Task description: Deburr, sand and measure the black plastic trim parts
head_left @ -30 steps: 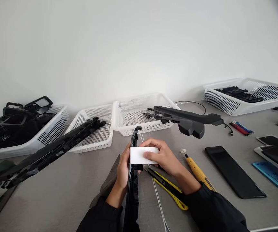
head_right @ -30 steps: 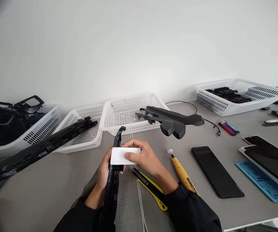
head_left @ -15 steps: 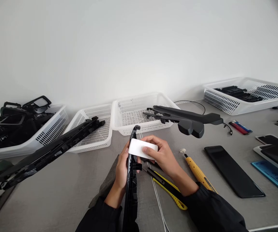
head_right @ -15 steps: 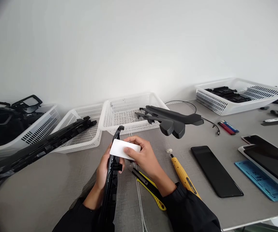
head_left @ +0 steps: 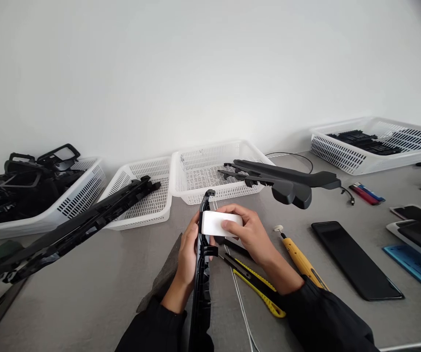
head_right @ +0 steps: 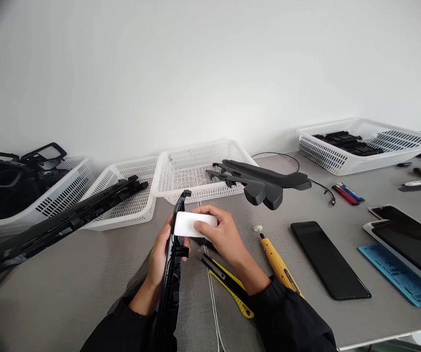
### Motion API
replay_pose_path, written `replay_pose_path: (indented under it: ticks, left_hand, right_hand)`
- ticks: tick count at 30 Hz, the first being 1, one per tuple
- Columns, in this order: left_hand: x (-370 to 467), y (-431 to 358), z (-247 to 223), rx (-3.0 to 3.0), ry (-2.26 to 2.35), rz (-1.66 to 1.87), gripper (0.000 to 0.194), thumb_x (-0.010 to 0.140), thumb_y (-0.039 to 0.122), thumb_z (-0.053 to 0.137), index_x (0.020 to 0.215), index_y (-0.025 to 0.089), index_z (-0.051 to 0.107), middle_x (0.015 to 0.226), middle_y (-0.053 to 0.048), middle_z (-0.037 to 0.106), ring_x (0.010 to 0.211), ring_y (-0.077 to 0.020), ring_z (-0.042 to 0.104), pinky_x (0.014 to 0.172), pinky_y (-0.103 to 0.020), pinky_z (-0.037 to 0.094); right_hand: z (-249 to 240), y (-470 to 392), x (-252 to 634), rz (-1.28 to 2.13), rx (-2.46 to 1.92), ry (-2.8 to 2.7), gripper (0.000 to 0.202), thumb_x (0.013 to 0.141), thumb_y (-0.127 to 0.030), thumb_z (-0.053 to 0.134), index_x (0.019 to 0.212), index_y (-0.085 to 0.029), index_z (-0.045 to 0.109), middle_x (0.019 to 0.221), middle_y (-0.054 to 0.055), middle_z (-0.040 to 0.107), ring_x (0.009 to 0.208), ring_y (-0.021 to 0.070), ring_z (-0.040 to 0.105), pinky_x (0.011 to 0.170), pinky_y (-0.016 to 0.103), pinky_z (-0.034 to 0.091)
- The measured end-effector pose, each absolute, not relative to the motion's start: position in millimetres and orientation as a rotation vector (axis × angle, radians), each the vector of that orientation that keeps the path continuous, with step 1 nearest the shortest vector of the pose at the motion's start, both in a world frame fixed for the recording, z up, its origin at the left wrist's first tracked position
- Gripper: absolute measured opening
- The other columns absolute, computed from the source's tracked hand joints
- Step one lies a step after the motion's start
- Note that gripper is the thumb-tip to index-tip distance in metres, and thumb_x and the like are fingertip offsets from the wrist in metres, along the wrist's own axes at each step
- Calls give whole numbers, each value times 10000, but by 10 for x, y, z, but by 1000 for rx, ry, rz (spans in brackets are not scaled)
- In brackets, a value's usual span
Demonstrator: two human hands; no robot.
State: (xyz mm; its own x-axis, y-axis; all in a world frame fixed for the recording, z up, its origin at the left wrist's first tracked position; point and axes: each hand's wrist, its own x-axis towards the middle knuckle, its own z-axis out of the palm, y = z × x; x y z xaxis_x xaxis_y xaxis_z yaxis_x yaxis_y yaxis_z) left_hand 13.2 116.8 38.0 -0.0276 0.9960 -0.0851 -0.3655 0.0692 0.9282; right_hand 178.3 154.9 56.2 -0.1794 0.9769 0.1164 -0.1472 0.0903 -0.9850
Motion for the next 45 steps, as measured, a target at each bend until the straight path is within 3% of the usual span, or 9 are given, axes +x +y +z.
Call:
replay_pose_path:
  ticks: [6, 11, 16, 45]
  left_hand:
    - [104, 1188, 348, 792, 1048, 1344, 747, 911, 657, 667, 1433, 128, 603, 606, 14, 664, 475, -163, 598, 429, -238, 477]
    - [111, 1194, 368, 836, 997, 1334, 774, 904, 655, 679, 1459, 123, 582, 609, 22, 658, 441, -142, 560, 416, -232, 447]
    - [128, 1186, 371, 803, 1033, 1343, 754, 917, 687, 661, 1430, 137, 601, 610, 17, 666, 450, -145, 571, 428, -231, 454]
    - [115, 1205, 396, 854, 986, 1336, 778, 923, 667, 662, 1473, 130, 549, 584, 32, 637, 417, -135, 523, 423, -230, 410]
  right_hand:
    - [541, 1533, 1770, 1408, -880, -1315, 288, 800, -405, 792, 1006, -205, 764, 897, 27, 725, 757, 192, 635, 687, 297, 493]
    - [523, 1549, 1772, 1322, -941, -1271, 264, 793, -374, 781, 992, -201, 771, 886, 22, 735, 737, 179, 619, 686, 291, 483]
    - [540, 1541, 1754, 1451, -884, -1287, 292, 802, -400, 783, 1018, -208, 746, 838, 21, 735, 703, 197, 660, 663, 306, 508]
    - [494, 1586, 1810, 1298, -983, -1266, 269, 792, -375, 763, 994, -199, 768, 903, 24, 719, 738, 170, 572, 664, 280, 443]
